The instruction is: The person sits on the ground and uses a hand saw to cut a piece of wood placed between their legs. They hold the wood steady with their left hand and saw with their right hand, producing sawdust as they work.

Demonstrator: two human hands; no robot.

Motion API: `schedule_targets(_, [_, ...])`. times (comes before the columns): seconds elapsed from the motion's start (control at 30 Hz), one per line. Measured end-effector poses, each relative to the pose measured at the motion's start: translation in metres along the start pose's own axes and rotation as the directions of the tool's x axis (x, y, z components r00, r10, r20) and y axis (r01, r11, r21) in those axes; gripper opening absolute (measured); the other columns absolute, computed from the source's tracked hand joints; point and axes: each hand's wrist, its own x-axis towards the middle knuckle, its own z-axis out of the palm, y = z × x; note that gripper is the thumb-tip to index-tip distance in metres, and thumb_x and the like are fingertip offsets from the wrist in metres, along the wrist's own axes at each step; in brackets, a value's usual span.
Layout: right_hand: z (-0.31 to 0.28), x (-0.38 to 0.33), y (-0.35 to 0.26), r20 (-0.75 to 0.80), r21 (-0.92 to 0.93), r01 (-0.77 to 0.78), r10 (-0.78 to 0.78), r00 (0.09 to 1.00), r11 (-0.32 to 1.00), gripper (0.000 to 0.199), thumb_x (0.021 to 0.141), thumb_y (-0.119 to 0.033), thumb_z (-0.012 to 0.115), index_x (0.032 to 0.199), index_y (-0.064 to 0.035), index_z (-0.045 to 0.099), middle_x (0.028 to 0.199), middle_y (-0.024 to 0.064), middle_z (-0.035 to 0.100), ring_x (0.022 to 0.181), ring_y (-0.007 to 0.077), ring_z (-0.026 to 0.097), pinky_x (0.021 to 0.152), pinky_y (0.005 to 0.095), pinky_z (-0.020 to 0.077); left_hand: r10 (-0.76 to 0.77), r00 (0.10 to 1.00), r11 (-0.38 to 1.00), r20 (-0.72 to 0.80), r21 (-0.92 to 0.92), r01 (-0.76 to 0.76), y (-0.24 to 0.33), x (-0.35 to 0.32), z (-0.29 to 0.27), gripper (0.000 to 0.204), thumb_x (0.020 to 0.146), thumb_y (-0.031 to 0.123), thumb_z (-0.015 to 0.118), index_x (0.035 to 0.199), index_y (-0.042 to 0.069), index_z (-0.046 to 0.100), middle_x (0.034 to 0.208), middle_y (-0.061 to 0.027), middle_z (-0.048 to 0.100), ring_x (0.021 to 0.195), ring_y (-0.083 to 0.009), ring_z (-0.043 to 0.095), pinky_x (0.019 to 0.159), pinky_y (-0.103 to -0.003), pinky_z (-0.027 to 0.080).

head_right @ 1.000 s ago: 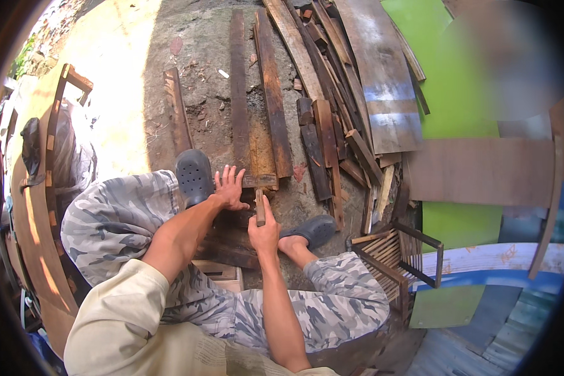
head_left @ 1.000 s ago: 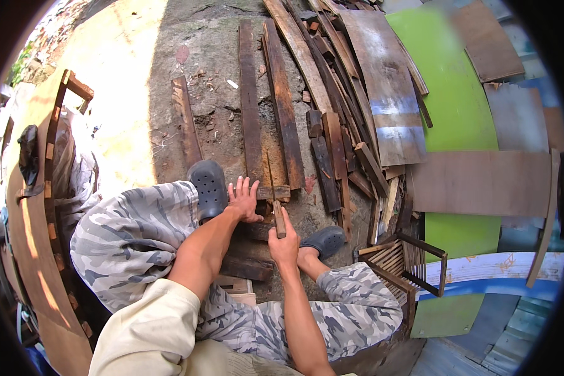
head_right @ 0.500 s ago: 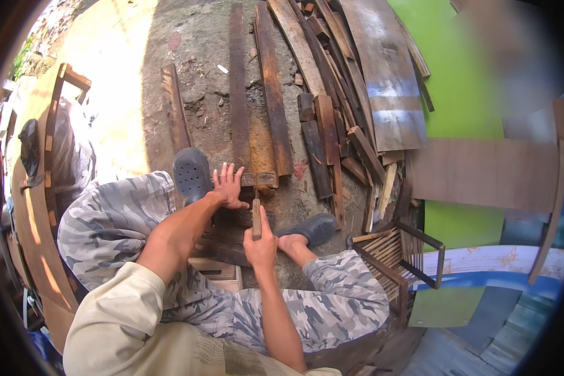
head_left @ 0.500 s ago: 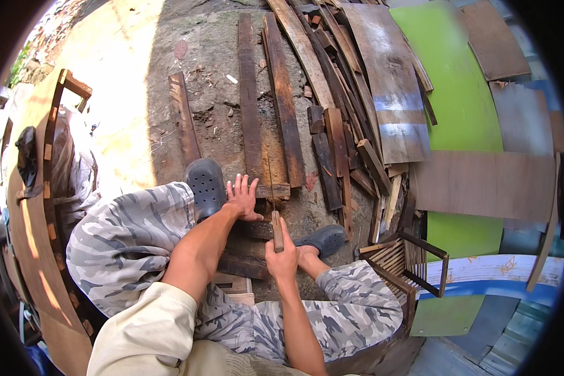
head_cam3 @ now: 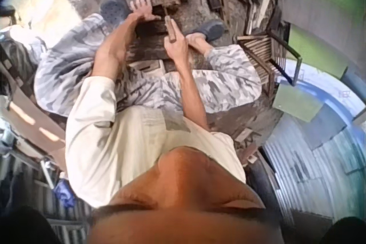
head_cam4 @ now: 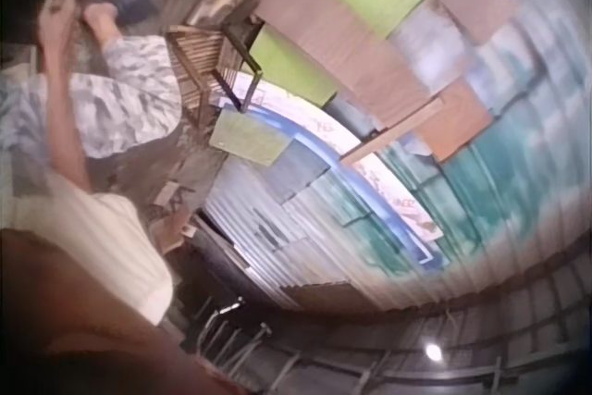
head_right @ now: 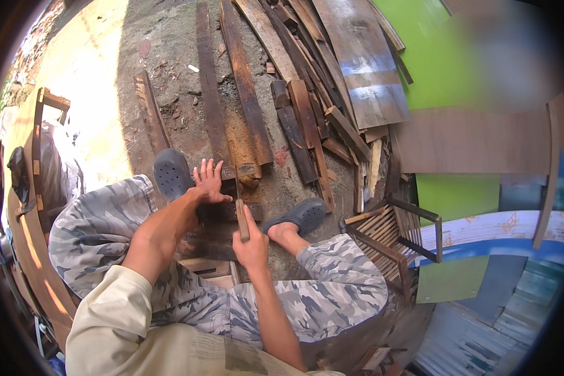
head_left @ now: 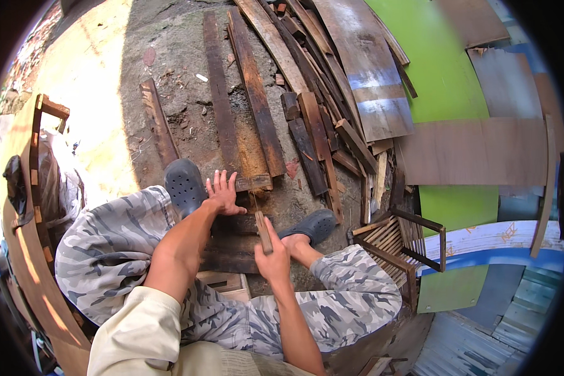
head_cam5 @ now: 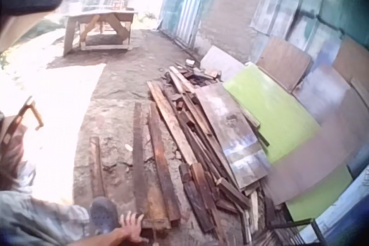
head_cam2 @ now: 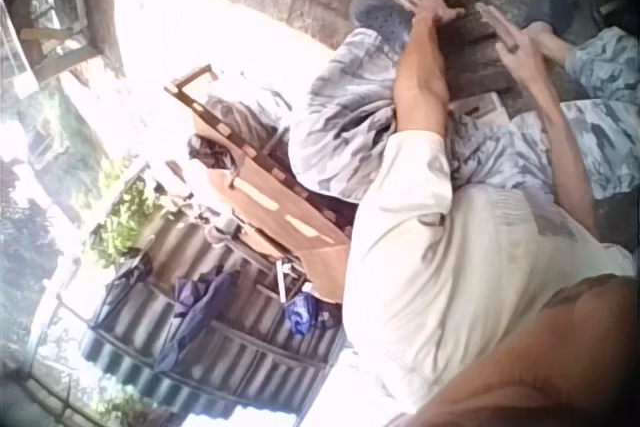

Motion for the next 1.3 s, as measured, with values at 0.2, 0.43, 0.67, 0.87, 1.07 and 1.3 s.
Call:
schedule_targets(0.2, [0.020,0.046,0.002,0.006,0.005,-0.087,0.087,0.996,0.996,0.064,0.084,-0.007,0.060,0.147,-0.0091,0.051,0.123,0.0262,0.067,0.112,0.0391,0.067,0.094,0.0380,0.0520,-0.014,0.999,1.000,-0.038,0.010,0.014,-0.006,0.005,0.006,0.140,0.068,0.072,0.078,0.162,0.011,-0.006,0.167,-0.0252,-0.009,0.153,-0.0447,-0.017,0.118,-0.066,-0.008])
schedule_targets(0.43, [-0.037,-0.060,-0.032,-0.031,0.064,-0.043,0.045,0.998,0.997,0.062,0.082,0.001,0.057,0.144,-0.0039,0.055,0.120,0.0235,0.070,0.110,0.0242,0.071,0.091,0.0362,0.0535,-0.014,1.000,1.000,0.018,-0.017,0.014,-0.004,0.002,-0.001,0.140,0.070,0.072,0.076,0.161,0.009,-0.009,0.167,-0.0273,-0.012,0.152,-0.0459,-0.020,0.118,-0.067,-0.009])
schedule_targets(0.67, [0.035,0.076,0.027,-0.088,-0.035,0.017,-0.020,0.996,0.999,0.065,0.083,-0.013,0.063,0.147,-0.0138,0.051,0.110,0.0293,0.068,0.105,0.0470,0.065,0.088,0.0485,0.0528,-0.002,1.000,1.000,0.005,-0.005,0.002,0.002,0.010,0.001,0.141,0.068,0.073,0.077,0.162,0.010,-0.008,0.167,-0.0258,-0.011,0.153,-0.0451,-0.020,0.118,-0.066,-0.008])
schedule_targets(0.87, [-0.009,-0.033,-0.010,-0.064,0.008,0.013,-0.013,0.998,1.000,0.067,0.082,-0.005,0.060,0.148,-0.0098,0.051,0.125,0.0251,0.067,0.116,0.0380,0.066,0.096,0.0405,0.0522,-0.018,1.000,0.999,0.022,-0.038,0.018,-0.006,0.005,0.002,0.140,0.069,0.072,0.077,0.162,0.011,-0.008,0.167,-0.0253,-0.012,0.153,-0.0449,-0.020,0.118,-0.067,-0.009])
schedule_targets(1.07, [-0.024,-0.044,-0.024,-0.051,-0.004,0.006,-0.006,0.999,1.000,0.066,0.082,-0.003,0.058,0.147,-0.0064,0.052,0.125,0.0251,0.068,0.115,0.0335,0.068,0.094,0.0381,0.0531,-0.001,1.000,1.000,0.008,-0.029,0.001,-0.002,0.006,0.004,0.139,0.069,0.072,0.076,0.161,0.010,-0.008,0.167,-0.0265,-0.011,0.152,-0.0459,-0.019,0.118,-0.067,-0.008])
schedule_targets(1.3, [0.019,0.055,0.000,0.001,-0.051,-0.048,0.048,0.999,0.998,0.065,0.084,-0.009,0.060,0.148,-0.0075,0.049,0.122,0.0280,0.067,0.111,0.0413,0.066,0.095,0.0408,0.0515,-0.017,1.000,0.999,0.025,-0.044,0.018,-0.002,0.006,0.003,0.140,0.069,0.071,0.077,0.162,0.011,-0.008,0.167,-0.0257,-0.013,0.152,-0.0451,-0.021,0.118,-0.066,-0.010])
